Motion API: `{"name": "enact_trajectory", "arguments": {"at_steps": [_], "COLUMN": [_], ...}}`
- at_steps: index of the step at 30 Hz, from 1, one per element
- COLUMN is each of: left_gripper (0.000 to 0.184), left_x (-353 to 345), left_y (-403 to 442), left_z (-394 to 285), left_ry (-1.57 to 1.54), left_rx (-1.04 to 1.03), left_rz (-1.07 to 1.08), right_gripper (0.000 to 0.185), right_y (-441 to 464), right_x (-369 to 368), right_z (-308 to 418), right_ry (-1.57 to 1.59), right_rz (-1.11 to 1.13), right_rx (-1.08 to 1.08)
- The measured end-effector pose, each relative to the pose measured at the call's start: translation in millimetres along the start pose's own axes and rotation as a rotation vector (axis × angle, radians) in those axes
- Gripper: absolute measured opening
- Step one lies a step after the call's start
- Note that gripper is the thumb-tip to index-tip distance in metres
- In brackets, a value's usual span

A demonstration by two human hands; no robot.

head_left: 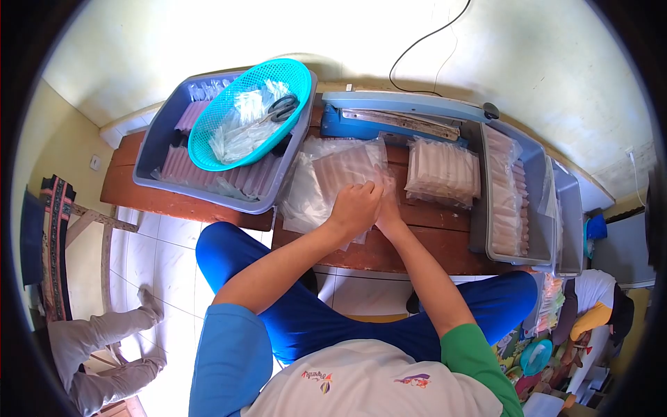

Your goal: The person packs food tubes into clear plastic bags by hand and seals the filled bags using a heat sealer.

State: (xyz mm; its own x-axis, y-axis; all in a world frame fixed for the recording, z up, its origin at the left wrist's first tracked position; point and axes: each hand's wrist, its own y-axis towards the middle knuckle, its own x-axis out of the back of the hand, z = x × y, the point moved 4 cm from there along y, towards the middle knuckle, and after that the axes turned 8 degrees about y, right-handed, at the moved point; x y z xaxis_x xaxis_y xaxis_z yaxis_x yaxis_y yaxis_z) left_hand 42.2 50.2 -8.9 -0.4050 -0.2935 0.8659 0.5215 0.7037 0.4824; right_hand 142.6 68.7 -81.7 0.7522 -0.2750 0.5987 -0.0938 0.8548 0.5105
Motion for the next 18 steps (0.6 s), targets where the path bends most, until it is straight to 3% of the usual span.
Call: {"name": "enact_trajectory", "arguments": {"at_steps": [5, 7, 10, 14, 18], "left_gripper": [0.011, 0.011, 0.012, 0.012, 0.011], "left_x": [-1.7, -0.7, -1.4, -2.9, -3.1], "left_y": [-0.5, -0.4, -0.4, -0.7, -0.8], "left_z": [-0.8, -0.3, -0.5, 0.3, -0.5], "left_ry": [0.051, 0.046, 0.051, 0.039, 0.033], "left_rx": [-0.003, -0.001, 0.000, 0.008, 0.013], "left_rz": [0.045, 0.037, 0.044, 0.046, 0.067], "right_gripper": [0.049, 0.048, 0.050, 0.050, 0.055], "right_y": [-5.4, -0.1, -0.3, -3.3, -8.3], "right_x": [-5.9, -7.0, -11.0, -8.4, -15.2], "right_z": [-11.4, -10.0, -13.4, -7.9, -22.5], "right_ry": [0.087, -0.079, -0.143, -0.135, -0.005], "right_rz": [0.023, 0.136, 0.040, 0.018, 0.059], "right_rx": [-0.050, -0.124, -0.003, -0.018, -0.173]}}
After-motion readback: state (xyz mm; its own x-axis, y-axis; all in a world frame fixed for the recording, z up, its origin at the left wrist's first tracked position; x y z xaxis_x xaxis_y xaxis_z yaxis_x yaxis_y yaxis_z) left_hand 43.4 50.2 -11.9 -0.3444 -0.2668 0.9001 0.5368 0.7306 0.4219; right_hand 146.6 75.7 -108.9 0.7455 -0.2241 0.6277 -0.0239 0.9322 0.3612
